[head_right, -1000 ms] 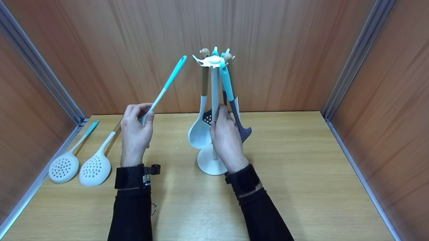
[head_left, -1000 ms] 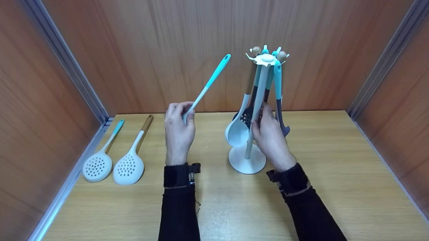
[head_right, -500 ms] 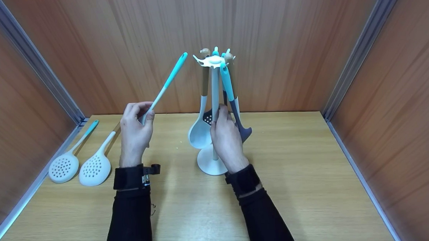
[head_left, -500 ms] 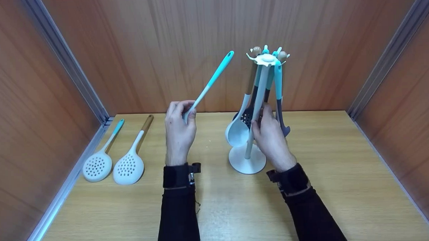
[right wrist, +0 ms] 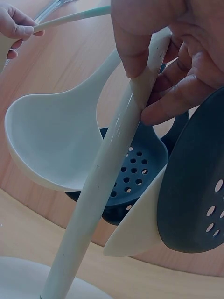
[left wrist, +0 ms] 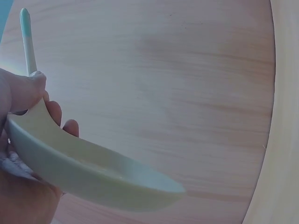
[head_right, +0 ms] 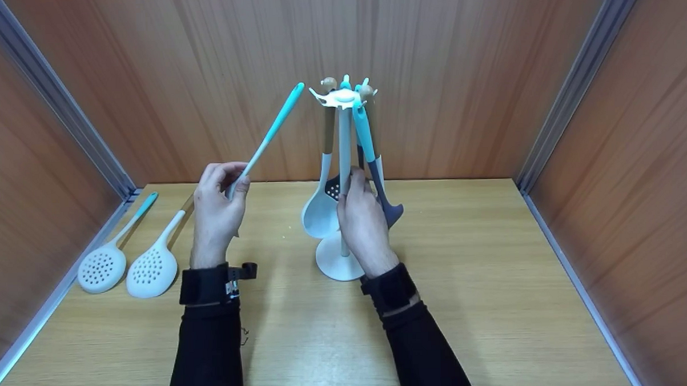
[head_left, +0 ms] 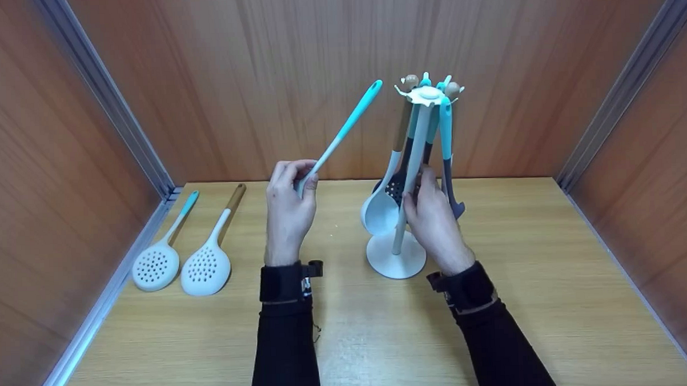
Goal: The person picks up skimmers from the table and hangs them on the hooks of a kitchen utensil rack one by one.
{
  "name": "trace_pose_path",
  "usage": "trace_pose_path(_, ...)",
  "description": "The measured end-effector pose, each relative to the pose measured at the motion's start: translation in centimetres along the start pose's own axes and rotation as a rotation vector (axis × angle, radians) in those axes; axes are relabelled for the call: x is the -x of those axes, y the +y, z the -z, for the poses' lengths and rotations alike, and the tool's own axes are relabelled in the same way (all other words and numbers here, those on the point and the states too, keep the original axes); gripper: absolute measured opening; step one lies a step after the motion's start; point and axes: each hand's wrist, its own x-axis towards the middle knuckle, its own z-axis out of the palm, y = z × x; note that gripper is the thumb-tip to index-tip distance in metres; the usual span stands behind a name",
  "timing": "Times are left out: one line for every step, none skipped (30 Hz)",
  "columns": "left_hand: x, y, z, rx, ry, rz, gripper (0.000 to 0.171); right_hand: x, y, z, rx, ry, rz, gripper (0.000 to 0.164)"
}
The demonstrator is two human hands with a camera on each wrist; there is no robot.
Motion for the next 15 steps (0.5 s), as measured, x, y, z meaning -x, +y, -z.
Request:
trace_pose_path(0.01, 0.05, 0.0, 0.009, -0.006, 0.003, 0.021, 0.0, 0.0, -0.01, 0.0, -0.001, -0.002, 0.06)
trace_pose_path(0.01, 0.09, -0.02, 0.018, -0.012, 0.006, 0.021, 0.0, 0.0, -0.02, -0.001, -0.002, -0.005, 0.06)
trace_pose_path(0.02, 0.13, -0.04, 0.023, -0.014, 0.008, 0.021, 0.01, 0.01, -0.02, 0.0, -0.002, -0.006, 0.06)
trace_pose_path(0.02, 0.14, -0.07, 0.028, -0.016, 0.009, 0.021, 0.0, 0.03, -0.03, 0.0, -0.003, -0.006, 0.06)
trace_pose_path(0.03, 0.16, -0.08, 0.03, -0.016, 0.012, 0.021, 0.0, 0.04, -0.04, 0.0, -0.002, -0.004, 0.06)
trace_pose_path(0.03, 0.19, -0.09, 0.031, -0.016, 0.013, 0.021, 0.0, 0.07, -0.05, 0.001, -0.001, -0.003, 0.06)
trace_pose_path(0.03, 0.23, -0.09, 0.032, -0.015, 0.014, 0.021, 0.01, 0.09, -0.06, 0.003, -0.001, -0.003, 0.06)
trace_pose_path(0.04, 0.26, -0.09, 0.032, -0.015, 0.015, 0.021, 0.01, 0.11, -0.05, 0.003, 0.0, -0.001, 0.06)
trace_pose_path(0.05, 0.3, -0.08, 0.033, -0.014, 0.016, 0.021, 0.02, 0.11, -0.04, 0.003, 0.001, 0.001, 0.06)
trace_pose_path(0.06, 0.32, -0.07, 0.033, -0.014, 0.016, 0.021, 0.03, 0.11, -0.03, 0.0, 0.001, 0.001, 0.06)
trace_pose_path(0.06, 0.38, -0.05, 0.031, -0.013, 0.016, 0.021, 0.04, 0.1, -0.02, 0.0, 0.001, 0.001, 0.06)
trace_pose_path(0.08, 0.42, -0.03, 0.031, -0.011, 0.015, 0.021, 0.03, 0.1, -0.01, -0.001, 0.001, 0.0, 0.06)
trace_pose_path(0.09, 0.47, -0.01, 0.029, -0.009, 0.013, 0.021, 0.03, 0.09, -0.01, -0.002, 0.0, -0.002, 0.06)
trace_pose_path(0.1, 0.5, 0.0, 0.029, -0.008, 0.012, 0.021, 0.01, 0.08, -0.01, -0.003, -0.001, -0.004, 0.06)
trace_pose_path(0.1, 0.53, 0.01, 0.033, -0.005, 0.008, 0.02, 0.01, 0.05, 0.0, -0.004, -0.004, -0.006, 0.06)
